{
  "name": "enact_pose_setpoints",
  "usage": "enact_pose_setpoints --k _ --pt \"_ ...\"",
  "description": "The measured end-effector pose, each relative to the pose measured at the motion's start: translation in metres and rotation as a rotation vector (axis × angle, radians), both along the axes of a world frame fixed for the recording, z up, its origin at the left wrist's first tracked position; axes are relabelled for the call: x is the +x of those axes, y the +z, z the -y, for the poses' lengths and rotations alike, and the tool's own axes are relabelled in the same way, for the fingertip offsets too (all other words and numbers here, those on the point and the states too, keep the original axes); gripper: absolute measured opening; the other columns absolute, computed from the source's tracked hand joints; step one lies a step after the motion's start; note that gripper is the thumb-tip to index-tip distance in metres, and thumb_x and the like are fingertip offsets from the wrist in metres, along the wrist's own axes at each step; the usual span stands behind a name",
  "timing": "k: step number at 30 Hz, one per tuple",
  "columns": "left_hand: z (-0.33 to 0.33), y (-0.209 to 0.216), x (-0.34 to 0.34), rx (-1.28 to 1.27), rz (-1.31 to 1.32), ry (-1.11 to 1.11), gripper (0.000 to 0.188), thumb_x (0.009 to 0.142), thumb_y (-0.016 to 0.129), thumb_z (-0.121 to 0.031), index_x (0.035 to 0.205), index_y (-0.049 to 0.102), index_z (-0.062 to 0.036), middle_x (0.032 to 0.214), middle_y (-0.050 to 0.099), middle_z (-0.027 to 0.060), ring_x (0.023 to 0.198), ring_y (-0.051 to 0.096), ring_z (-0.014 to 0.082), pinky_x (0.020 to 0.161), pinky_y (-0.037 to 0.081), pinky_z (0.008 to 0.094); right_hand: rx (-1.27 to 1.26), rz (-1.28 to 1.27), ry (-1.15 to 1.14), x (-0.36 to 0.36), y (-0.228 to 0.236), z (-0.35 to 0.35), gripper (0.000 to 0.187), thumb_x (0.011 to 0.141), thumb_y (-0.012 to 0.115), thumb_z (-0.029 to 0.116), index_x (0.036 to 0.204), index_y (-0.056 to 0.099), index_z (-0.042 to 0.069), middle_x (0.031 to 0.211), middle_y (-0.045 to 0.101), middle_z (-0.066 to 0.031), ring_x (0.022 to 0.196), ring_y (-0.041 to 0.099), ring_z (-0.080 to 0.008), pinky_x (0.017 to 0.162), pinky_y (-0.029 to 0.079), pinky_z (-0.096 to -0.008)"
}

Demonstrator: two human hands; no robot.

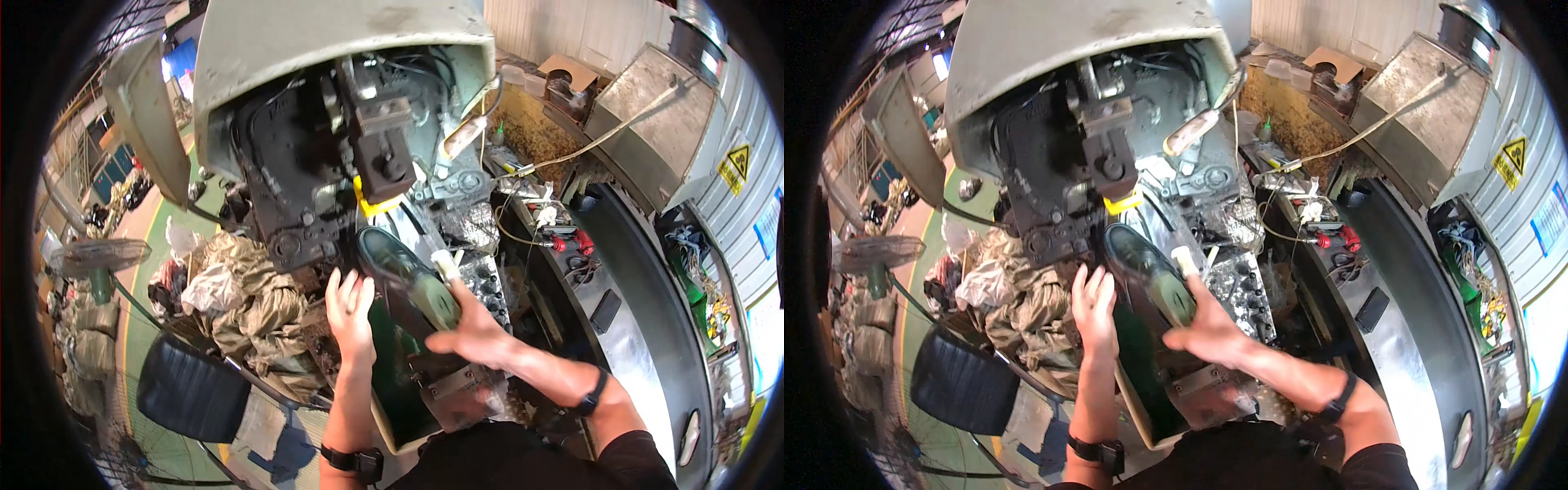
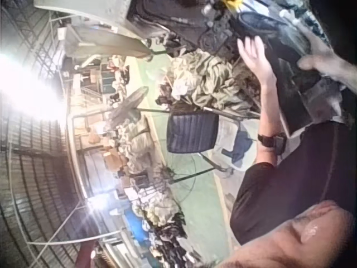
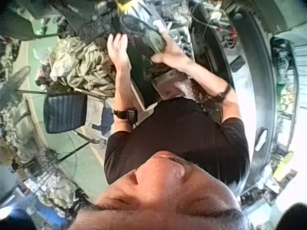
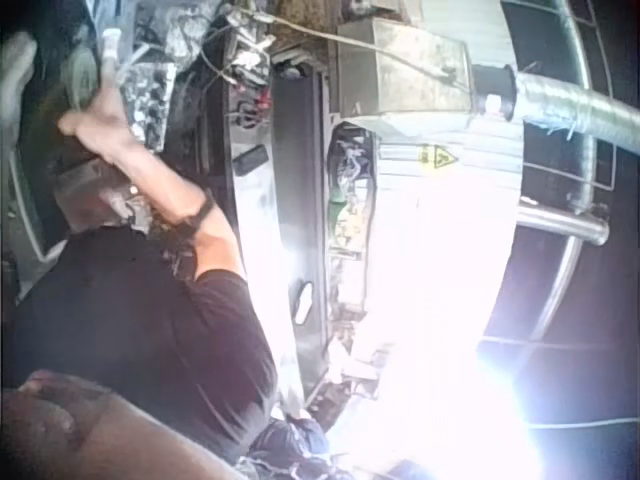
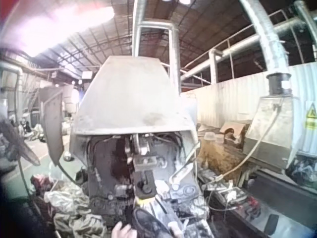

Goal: Operating a toe lasting machine to shape the upper of a shoe over a last.

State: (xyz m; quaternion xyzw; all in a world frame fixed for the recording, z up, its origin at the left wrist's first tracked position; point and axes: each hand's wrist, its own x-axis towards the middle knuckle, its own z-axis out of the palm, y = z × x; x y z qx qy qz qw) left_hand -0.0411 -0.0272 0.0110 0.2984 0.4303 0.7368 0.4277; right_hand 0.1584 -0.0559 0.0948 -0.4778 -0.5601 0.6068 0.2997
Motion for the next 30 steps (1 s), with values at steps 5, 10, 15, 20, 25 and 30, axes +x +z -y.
enact_pose_setpoints --k 5,10,15,20,25,30 --pt "0.018 0.051 0.039 0.220 0.191 -0.436 0.057 0.086 0.072 -0.002 0.138 0.048 0.0023 0.122 0.066 0.0210 0.115 0.064 0.0333 0.101 0.051 0.0463 0.792 0.389 0.077 0.069 -0.052 0.079 0.106 0.073 0.081 0.015 0.156 0.018 -0.005 0.154 0.030 -0.0308 0.137 0.036 -0.0494 0.115 0.030 -0.0503" --pt "0.038 0.056 0.099 0.279 0.169 -0.431 0.051 0.078 0.078 0.007 0.124 0.056 0.0071 0.117 0.069 0.0207 0.110 0.068 0.0319 0.099 0.053 0.0452 0.910 0.354 0.008 0.118 -0.077 0.103 0.109 0.072 0.085 0.017 0.157 0.018 -0.002 0.156 0.028 -0.0320 0.138 0.035 -0.0511 0.115 0.030 -0.0531" --pt "0.034 0.054 0.179 0.101 0.361 -0.529 0.043 0.080 0.073 0.005 0.121 0.059 0.0067 0.117 0.069 0.0196 0.103 0.069 0.0310 0.096 0.055 0.0444 0.957 0.212 -0.048 0.205 -0.099 0.135 0.116 0.071 0.094 0.027 0.155 0.022 -0.006 0.155 0.035 -0.0308 0.140 0.042 -0.0462 0.115 0.036 -0.0502" --pt "0.035 0.029 0.312 -0.344 0.280 -0.502 0.031 0.087 0.076 -0.017 0.111 0.063 -0.0015 0.106 0.068 0.0109 0.094 0.069 0.0253 0.082 0.059 0.0430 0.770 0.069 -0.537 0.281 -0.123 0.174 0.091 0.075 0.091 0.018 0.148 0.043 -0.006 0.147 0.051 -0.0205 0.137 0.050 -0.0280 0.115 0.036 -0.0395" --pt "0.038 -0.086 0.421 -0.542 0.121 -1.005 0.040 0.098 0.061 -0.035 0.121 0.060 -0.0024 0.115 0.067 0.0110 0.110 0.064 0.0245 0.096 0.051 0.0418 -0.041 -0.699 -1.305 0.389 -0.154 0.212 0.069 0.079 0.084 0.009 0.140 0.053 -0.003 0.121 0.067 -0.0120 0.107 0.064 -0.0206 0.099 0.050 -0.0353" --pt "0.076 -0.141 0.493 -0.382 -0.423 -1.352 0.040 0.096 0.070 -0.014 0.132 0.060 0.0016 0.124 0.067 0.0149 0.117 0.063 0.0197 0.103 0.050 0.0317 0.021 -0.112 -1.665 0.590 -0.210 0.318 0.050 0.085 0.078 0.018 0.131 0.060 0.008 0.117 0.067 -0.0109 0.106 0.064 -0.0246 0.093 0.054 -0.0393"
